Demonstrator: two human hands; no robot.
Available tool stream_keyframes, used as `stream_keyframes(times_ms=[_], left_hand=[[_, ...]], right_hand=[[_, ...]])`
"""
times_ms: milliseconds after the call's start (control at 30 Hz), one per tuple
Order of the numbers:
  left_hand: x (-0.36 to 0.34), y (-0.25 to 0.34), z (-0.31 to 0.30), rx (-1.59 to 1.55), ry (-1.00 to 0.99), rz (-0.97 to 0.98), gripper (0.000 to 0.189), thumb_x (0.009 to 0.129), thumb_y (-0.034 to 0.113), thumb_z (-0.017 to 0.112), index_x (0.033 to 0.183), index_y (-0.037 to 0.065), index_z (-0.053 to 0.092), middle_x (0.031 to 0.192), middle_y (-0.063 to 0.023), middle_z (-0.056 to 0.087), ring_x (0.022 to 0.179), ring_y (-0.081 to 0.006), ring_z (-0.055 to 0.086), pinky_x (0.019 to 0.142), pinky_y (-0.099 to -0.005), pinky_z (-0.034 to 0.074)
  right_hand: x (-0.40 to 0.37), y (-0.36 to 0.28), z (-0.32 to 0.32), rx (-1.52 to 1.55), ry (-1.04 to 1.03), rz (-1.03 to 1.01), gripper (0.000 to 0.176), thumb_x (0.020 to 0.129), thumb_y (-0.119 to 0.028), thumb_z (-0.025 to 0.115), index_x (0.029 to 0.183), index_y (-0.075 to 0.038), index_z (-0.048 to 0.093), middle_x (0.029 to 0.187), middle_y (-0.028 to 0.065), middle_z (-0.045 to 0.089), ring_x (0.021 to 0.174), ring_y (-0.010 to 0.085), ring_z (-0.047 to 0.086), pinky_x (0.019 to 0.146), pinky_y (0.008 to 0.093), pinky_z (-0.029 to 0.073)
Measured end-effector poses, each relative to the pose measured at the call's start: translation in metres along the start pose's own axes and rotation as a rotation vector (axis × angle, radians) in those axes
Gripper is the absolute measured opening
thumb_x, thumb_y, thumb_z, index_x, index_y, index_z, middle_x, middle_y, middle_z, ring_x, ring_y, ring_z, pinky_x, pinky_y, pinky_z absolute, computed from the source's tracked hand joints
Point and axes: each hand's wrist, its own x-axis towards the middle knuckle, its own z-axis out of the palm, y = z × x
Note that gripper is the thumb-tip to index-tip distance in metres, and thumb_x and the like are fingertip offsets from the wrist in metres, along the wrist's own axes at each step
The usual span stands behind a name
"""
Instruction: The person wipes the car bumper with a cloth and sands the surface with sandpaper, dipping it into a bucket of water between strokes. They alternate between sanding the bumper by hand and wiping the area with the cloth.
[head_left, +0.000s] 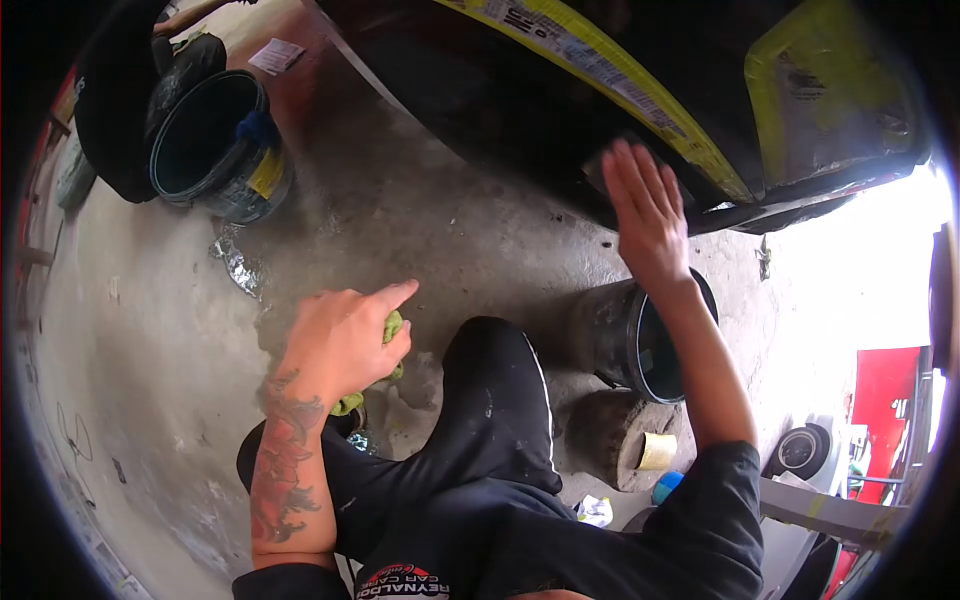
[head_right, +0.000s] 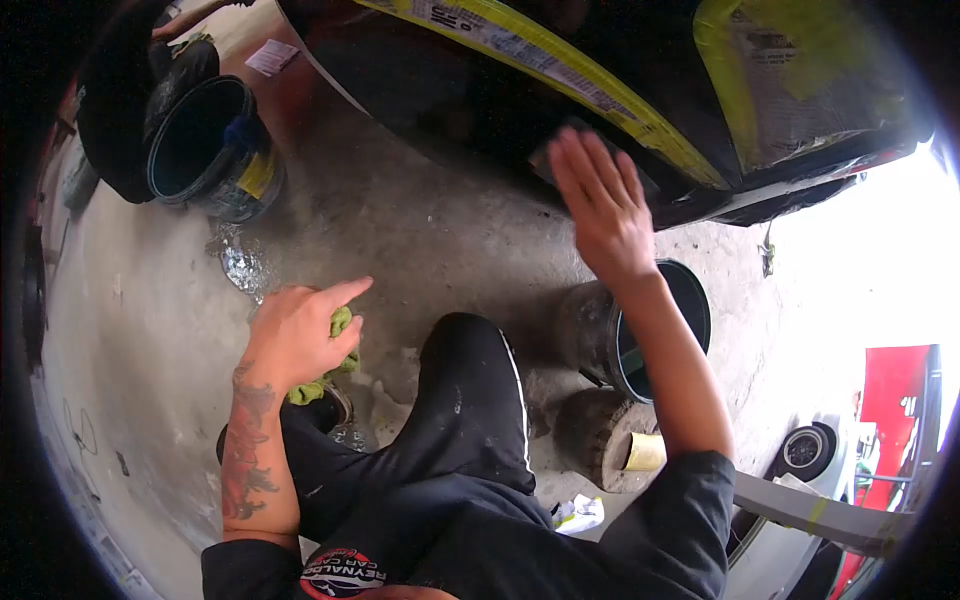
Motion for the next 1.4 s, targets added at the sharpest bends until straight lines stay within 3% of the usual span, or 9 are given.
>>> stream_keyframes(times_ms=[167, 433, 567, 700, 767, 867, 1033, 1133, 1400], left_hand=[[0.011, -0.007, 0.021, -0.035, -0.009, 0.036, 0.042, 0.085, 0.023, 0.066, 0.126, 0.016, 0.068, 0.076, -0.0171, 0.069, 0.079, -0.0405, 0.066, 0.08, -0.0486, 0.052], [-0.003, -0.013, -0.002, -0.008, 0.041, -0.015, 0.041, 0.084, 0.023, 0.066, 0.124, 0.016, 0.07, 0.073, -0.0164, 0.068, 0.077, -0.0395, 0.066, 0.076, -0.0479, 0.053], [-0.008, -0.01, -0.002, 0.034, 0.086, 0.035, 0.041, 0.083, 0.024, 0.067, 0.123, 0.016, 0.071, 0.073, -0.0164, 0.067, 0.075, -0.0374, 0.067, 0.074, -0.0472, 0.053], [0.005, -0.009, 0.013, -0.003, 0.046, 0.069, 0.041, 0.084, 0.024, 0.067, 0.123, 0.016, 0.07, 0.073, -0.0172, 0.067, 0.076, -0.0378, 0.066, 0.075, -0.0472, 0.053], [0.013, -0.006, 0.019, -0.021, 0.01, 0.062, 0.041, 0.084, 0.024, 0.067, 0.124, 0.015, 0.07, 0.074, -0.0178, 0.067, 0.076, -0.0382, 0.066, 0.075, -0.0474, 0.053], [0.017, -0.002, 0.019, -0.015, -0.009, 0.068, 0.041, 0.084, 0.024, 0.066, 0.124, 0.014, 0.069, 0.075, -0.0188, 0.067, 0.077, -0.0385, 0.066, 0.076, -0.0474, 0.053], [0.002, -0.006, 0.009, -0.024, 0.04, 0.07, 0.042, 0.083, 0.023, 0.067, 0.124, 0.014, 0.069, 0.072, -0.0176, 0.067, 0.074, -0.0385, 0.065, 0.075, -0.0473, 0.053], [-0.006, -0.006, 0.003, 0.02, 0.094, 0.098, 0.041, 0.083, 0.022, 0.066, 0.123, 0.013, 0.07, 0.07, -0.0169, 0.066, 0.072, -0.0382, 0.065, 0.074, -0.0473, 0.053], [-0.004, 0.0, 0.011, -0.037, 0.056, 0.109, 0.04, 0.084, 0.024, 0.066, 0.123, 0.015, 0.07, 0.073, -0.0169, 0.067, 0.074, -0.0381, 0.066, 0.075, -0.0473, 0.053]], right_hand=[[0.133, -0.068, 0.022, 0.067, 0.166, -0.102, 0.056, 0.088, -0.01, 0.056, 0.144, -0.009, 0.052, 0.151, 0.0057, 0.049, 0.143, 0.0226, 0.043, 0.116, 0.0415, 0.034], [0.043, -0.014, 0.0, -0.048, 0.065, -0.03, 0.06, 0.086, 0.003, 0.054, 0.144, -0.011, 0.054, 0.152, 0.0064, 0.05, 0.141, 0.0229, 0.047, 0.113, 0.0456, 0.039], [0.064, -0.034, 0.01, -0.006, 0.083, -0.004, 0.064, 0.086, 0.005, 0.052, 0.148, -0.01, 0.05, 0.156, 0.0071, 0.045, 0.145, 0.025, 0.042, 0.117, 0.0463, 0.034], [0.158, -0.09, 0.033, 0.109, 0.208, -0.036, 0.052, 0.09, -0.008, 0.054, 0.142, -0.007, 0.053, 0.151, 0.0077, 0.049, 0.143, 0.0231, 0.042, 0.117, 0.0422, 0.035], [0.196, -0.111, 0.039, -0.203, 0.099, -0.034, 0.065, 0.087, -0.025, 0.065, 0.15, -0.02, 0.047, 0.154, 0.0145, 0.044, 0.146, 0.028, 0.036, 0.12, 0.0403, 0.024], [0.182, -0.097, 0.039, 0.089, 0.237, -0.084, 0.048, 0.092, -0.011, 0.053, 0.14, -0.006, 0.054, 0.15, 0.0075, 0.05, 0.141, 0.0224, 0.045, 0.116, 0.0402, 0.036], [0.079, -0.034, 0.006, 0.038, 0.098, -0.064, 0.057, 0.088, -0.001, 0.054, 0.144, -0.01, 0.053, 0.153, 0.0051, 0.049, 0.143, 0.0217, 0.043, 0.117, 0.0418, 0.035], [0.079, -0.041, 0.007, 0.0, 0.134, -0.03, 0.058, 0.087, 0.001, 0.054, 0.145, -0.01, 0.053, 0.155, 0.0042, 0.046, 0.144, 0.0225, 0.042, 0.116, 0.0436, 0.036], [0.228, -0.151, 0.06, -0.015, 0.237, -0.074, 0.047, 0.091, -0.018, 0.054, 0.134, 0.002, 0.057, 0.14, 0.0121, 0.057, 0.137, 0.0256, 0.047, 0.116, 0.0414, 0.033]])
